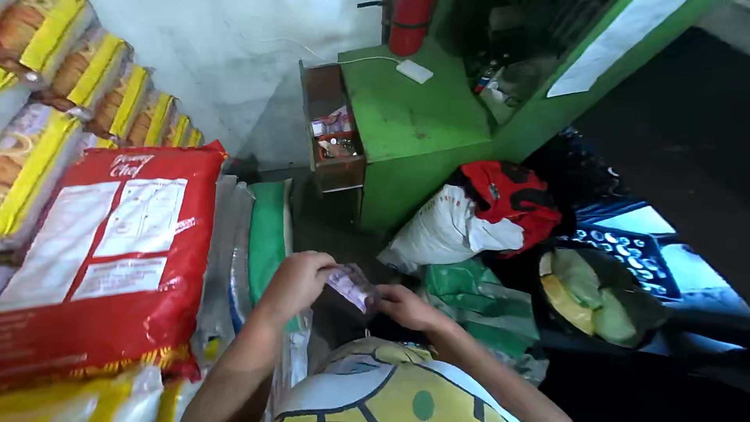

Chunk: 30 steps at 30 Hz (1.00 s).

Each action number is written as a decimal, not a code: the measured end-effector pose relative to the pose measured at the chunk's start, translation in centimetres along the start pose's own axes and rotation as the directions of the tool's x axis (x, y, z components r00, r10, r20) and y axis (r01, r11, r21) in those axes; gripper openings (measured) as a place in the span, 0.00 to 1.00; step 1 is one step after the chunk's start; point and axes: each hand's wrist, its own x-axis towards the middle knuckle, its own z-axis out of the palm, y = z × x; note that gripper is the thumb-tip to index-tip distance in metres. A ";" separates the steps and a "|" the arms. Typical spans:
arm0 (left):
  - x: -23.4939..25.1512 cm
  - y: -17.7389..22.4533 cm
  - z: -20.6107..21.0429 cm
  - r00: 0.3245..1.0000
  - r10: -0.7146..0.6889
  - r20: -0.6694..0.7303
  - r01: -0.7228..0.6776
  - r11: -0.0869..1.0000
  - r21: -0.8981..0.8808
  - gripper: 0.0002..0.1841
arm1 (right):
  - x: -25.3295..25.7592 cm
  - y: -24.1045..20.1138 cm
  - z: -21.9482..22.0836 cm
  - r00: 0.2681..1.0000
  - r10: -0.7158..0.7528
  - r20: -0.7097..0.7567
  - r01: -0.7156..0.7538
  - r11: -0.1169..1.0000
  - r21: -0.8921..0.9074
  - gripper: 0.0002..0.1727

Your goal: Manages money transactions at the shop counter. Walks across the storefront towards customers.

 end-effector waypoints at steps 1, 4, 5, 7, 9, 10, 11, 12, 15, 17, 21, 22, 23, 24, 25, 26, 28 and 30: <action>1.8 -1.5 -1.1 0.994 -0.019 -0.103 0.018 1.000 -0.015 0.11 | 1.8 0.5 -1.4 0.999 -0.011 -0.036 0.012 1.000 0.025 0.17; 8.2 -5.2 -4.4 0.934 -0.123 -0.336 0.097 0.991 -0.092 0.11 | 7.2 1.4 -6.1 0.991 0.038 -0.130 -0.021 0.991 0.132 0.21; 10.7 -6.1 -5.4 0.911 -0.174 -0.375 0.134 0.982 -0.132 0.12 | 9.0 1.4 -7.8 0.985 0.055 -0.166 -0.028 0.987 0.160 0.21; 16.0 -8.1 -6.8 0.868 -0.273 -0.415 0.192 0.955 -0.226 0.13 | 12.9 1.5 -11.1 0.977 0.067 -0.203 -0.030 0.984 0.178 0.21; 22.5 -10.3 -8.0 0.827 -0.379 -0.414 0.223 0.899 -0.377 0.14 | 17.4 0.8 -14.3 0.976 0.041 -0.216 -0.006 0.987 0.163 0.20; 26.1 -11.4 -8.6 0.810 -0.431 -0.397 0.223 0.853 -0.472 0.14 | 19.7 -0.1 -15.7 0.976 0.022 -0.215 0.008 0.990 0.137 0.20; 29.5 -12.4 -9.1 0.799 -0.480 -0.364 0.224 0.798 -0.560 0.15 | 21.8 -1.2 -16.8 0.978 0.004 -0.209 0.017 0.995 0.101 0.20; 32.8 -13.2 -9.4 0.793 -0.518 -0.321 0.228 0.741 -0.632 0.15 | 23.8 -2.5 -17.7 0.980 -0.016 -0.198 0.027 0.998 0.056 0.21; 41.6 -14.6 -9.8 0.797 -0.555 -0.238 0.227 0.640 -0.734 0.14 | 30.2 -6.3 -19.7 0.981 -0.069 -0.183 0.050 0.993 -0.106 0.20; 46.4 -15.4 -9.4 0.810 -0.556 -0.186 0.259 0.624 -0.737 0.15 | 35.0 -7.4 -20.4 0.986 -0.051 -0.159 0.015 0.976 -0.217 0.20; 53.4 -16.5 -8.6 0.852 -0.521 -0.050 0.322 0.596 -0.736 0.25 | 43.4 -7.3 -21.7 0.972 0.147 -0.181 -0.204 0.912 -0.356 0.21; 54.3 -16.9 -8.5 0.861 -0.509 -0.013 0.351 0.612 -0.709 0.29 | 44.7 -7.1 -21.8 0.964 0.199 -0.179 -0.254 0.891 -0.377 0.23; 55.0 -17.2 -8.5 0.871 -0.491 0.020 0.373 0.635 -0.676 0.32 | 45.8 -6.9 -21.9 0.954 0.243 -0.174 -0.293 0.872 -0.392 0.25; 55.6 -17.6 -8.7 0.885 -0.463 0.049 0.378 0.653 -0.656 0.33 | 46.8 -6.8 -22.1 0.945 0.276 -0.174 -0.324 0.857 -0.401 0.27; 56.0 -18.0 -9.1 0.901 -0.427 0.078 0.372 0.666 -0.647 0.33 | 47.7 -6.5 -22.2 0.938 0.299 -0.176 -0.345 0.849 -0.401 0.28; 56.2 -18.3 -9.5 0.915 -0.391 0.101 0.357 0.668 -0.653 0.31 | 48.4 -6.2 -22.4 0.928 0.326 -0.179 -0.371 0.848 -0.379 0.28; 56.1 -18.6 -10.9 0.928 -0.341 0.153 0.351 0.656 -0.668 0.28 | 49.3 -6.0 -22.8 0.906 0.383 -0.181 -0.423 0.848 -0.319 0.29; 55.6 -19.3 -12.1 0.939 -0.306 0.157 0.331 0.674 -0.661 0.23 | 50.0 -5.6 -22.8 0.876 0.442 -0.192 -0.479 0.846 -0.236 0.31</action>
